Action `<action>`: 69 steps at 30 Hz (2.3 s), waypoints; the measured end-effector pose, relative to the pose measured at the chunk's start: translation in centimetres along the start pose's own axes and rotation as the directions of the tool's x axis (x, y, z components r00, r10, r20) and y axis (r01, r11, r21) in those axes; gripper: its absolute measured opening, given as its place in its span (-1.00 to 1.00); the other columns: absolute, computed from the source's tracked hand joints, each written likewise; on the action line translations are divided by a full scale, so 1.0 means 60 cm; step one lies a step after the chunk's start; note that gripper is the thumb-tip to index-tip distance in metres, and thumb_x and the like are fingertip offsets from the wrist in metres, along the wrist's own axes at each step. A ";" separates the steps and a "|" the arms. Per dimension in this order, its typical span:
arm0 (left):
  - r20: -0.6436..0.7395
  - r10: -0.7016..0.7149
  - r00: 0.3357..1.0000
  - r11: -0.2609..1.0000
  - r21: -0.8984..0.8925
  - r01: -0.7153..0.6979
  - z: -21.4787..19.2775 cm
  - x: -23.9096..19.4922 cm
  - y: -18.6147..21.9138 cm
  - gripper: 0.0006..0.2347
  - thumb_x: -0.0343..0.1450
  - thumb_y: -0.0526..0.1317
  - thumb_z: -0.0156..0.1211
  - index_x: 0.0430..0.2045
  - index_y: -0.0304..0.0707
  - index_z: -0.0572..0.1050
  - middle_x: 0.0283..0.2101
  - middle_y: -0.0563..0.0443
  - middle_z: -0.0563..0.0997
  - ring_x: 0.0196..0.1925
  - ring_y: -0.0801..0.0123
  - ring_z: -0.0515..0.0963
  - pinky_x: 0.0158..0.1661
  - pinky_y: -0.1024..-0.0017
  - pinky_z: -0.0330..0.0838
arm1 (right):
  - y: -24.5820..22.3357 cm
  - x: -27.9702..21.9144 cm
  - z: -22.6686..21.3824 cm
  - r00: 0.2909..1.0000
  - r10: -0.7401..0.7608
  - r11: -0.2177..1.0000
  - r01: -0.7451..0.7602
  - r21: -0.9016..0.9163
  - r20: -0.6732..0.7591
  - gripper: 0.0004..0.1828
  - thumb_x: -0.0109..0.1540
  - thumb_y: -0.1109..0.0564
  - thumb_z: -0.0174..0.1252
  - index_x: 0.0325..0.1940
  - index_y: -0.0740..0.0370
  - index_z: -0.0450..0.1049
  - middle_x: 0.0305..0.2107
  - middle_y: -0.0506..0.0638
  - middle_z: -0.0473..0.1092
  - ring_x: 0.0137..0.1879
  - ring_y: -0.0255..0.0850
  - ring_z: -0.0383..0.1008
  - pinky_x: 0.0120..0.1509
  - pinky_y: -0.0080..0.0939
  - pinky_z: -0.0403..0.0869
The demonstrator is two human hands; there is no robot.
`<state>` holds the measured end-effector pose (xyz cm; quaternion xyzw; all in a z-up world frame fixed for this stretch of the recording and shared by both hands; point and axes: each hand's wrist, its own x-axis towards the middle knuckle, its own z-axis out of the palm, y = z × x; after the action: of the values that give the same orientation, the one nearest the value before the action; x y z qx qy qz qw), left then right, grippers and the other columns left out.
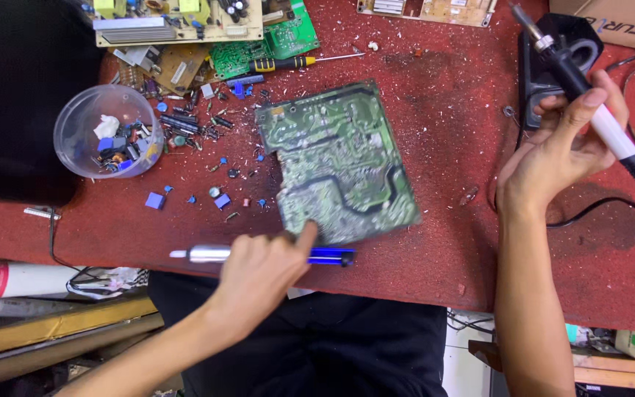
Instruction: The person uses a soldering iron and a desoldering pump to remove components from a green circuit board. The person repeatedly heats solder joints with the iron and uses the pump to extract molten solder, working across different areas of the board.
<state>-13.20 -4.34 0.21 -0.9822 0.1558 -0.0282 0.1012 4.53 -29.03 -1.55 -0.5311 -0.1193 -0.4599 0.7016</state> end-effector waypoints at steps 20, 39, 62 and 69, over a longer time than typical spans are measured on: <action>-0.139 -0.085 0.987 0.635 -0.771 -0.054 -0.024 0.236 0.089 -0.67 0.15 -0.32 0.03 -0.29 -0.33 0.10 -0.59 -0.13 0.43 -0.62 0.09 0.44 -0.65 0.21 0.25 | 0.007 0.005 -0.010 0.983 0.175 0.984 -0.172 0.045 -0.055 -0.79 0.16 0.20 0.05 -0.18 0.36 0.30 -0.40 0.12 0.29 -0.39 -0.25 0.30 -0.24 -0.36 0.40; -0.405 -0.337 0.850 -0.384 -0.765 -0.517 0.052 0.231 -0.133 -0.82 0.44 -0.20 -0.29 -0.11 -0.10 0.02 -0.35 -0.07 0.28 -0.28 0.27 0.40 -0.11 0.18 0.47 | 0.006 -0.061 0.009 0.754 0.639 0.754 -0.653 0.070 0.149 -0.87 0.09 0.23 0.04 -0.31 0.34 0.32 -0.46 0.16 0.35 -0.57 -0.30 0.31 -0.48 -0.50 0.36; -0.411 -0.279 0.868 -0.380 -0.783 -0.493 0.031 0.205 -0.113 -0.76 0.39 -0.09 -0.17 -0.24 -0.19 0.02 -0.44 -0.09 0.26 -0.41 0.29 0.36 -0.23 0.30 0.44 | 0.032 -0.098 0.006 0.811 0.572 0.819 -0.574 -0.019 0.120 -0.97 0.17 0.24 -0.13 -0.38 0.18 0.18 -0.51 0.03 0.24 -0.38 -0.31 0.31 -0.52 -0.52 0.18; -0.436 -0.280 0.855 -0.357 -0.780 -0.514 0.029 0.205 -0.112 -0.77 0.40 -0.11 -0.19 -0.24 -0.20 0.02 -0.45 -0.09 0.24 -0.41 0.29 0.35 -0.25 0.34 0.41 | 0.030 -0.100 0.007 0.824 0.549 0.834 -0.551 -0.022 0.139 -0.97 0.17 0.22 -0.12 -0.38 0.19 0.19 -0.51 0.08 0.26 -0.44 -0.30 0.27 -0.51 -0.49 0.20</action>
<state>0.64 -1.60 0.19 -0.5609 0.2398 -0.1148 -0.7840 2.74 -25.54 -6.45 -0.5668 -0.0143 -0.1991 0.7993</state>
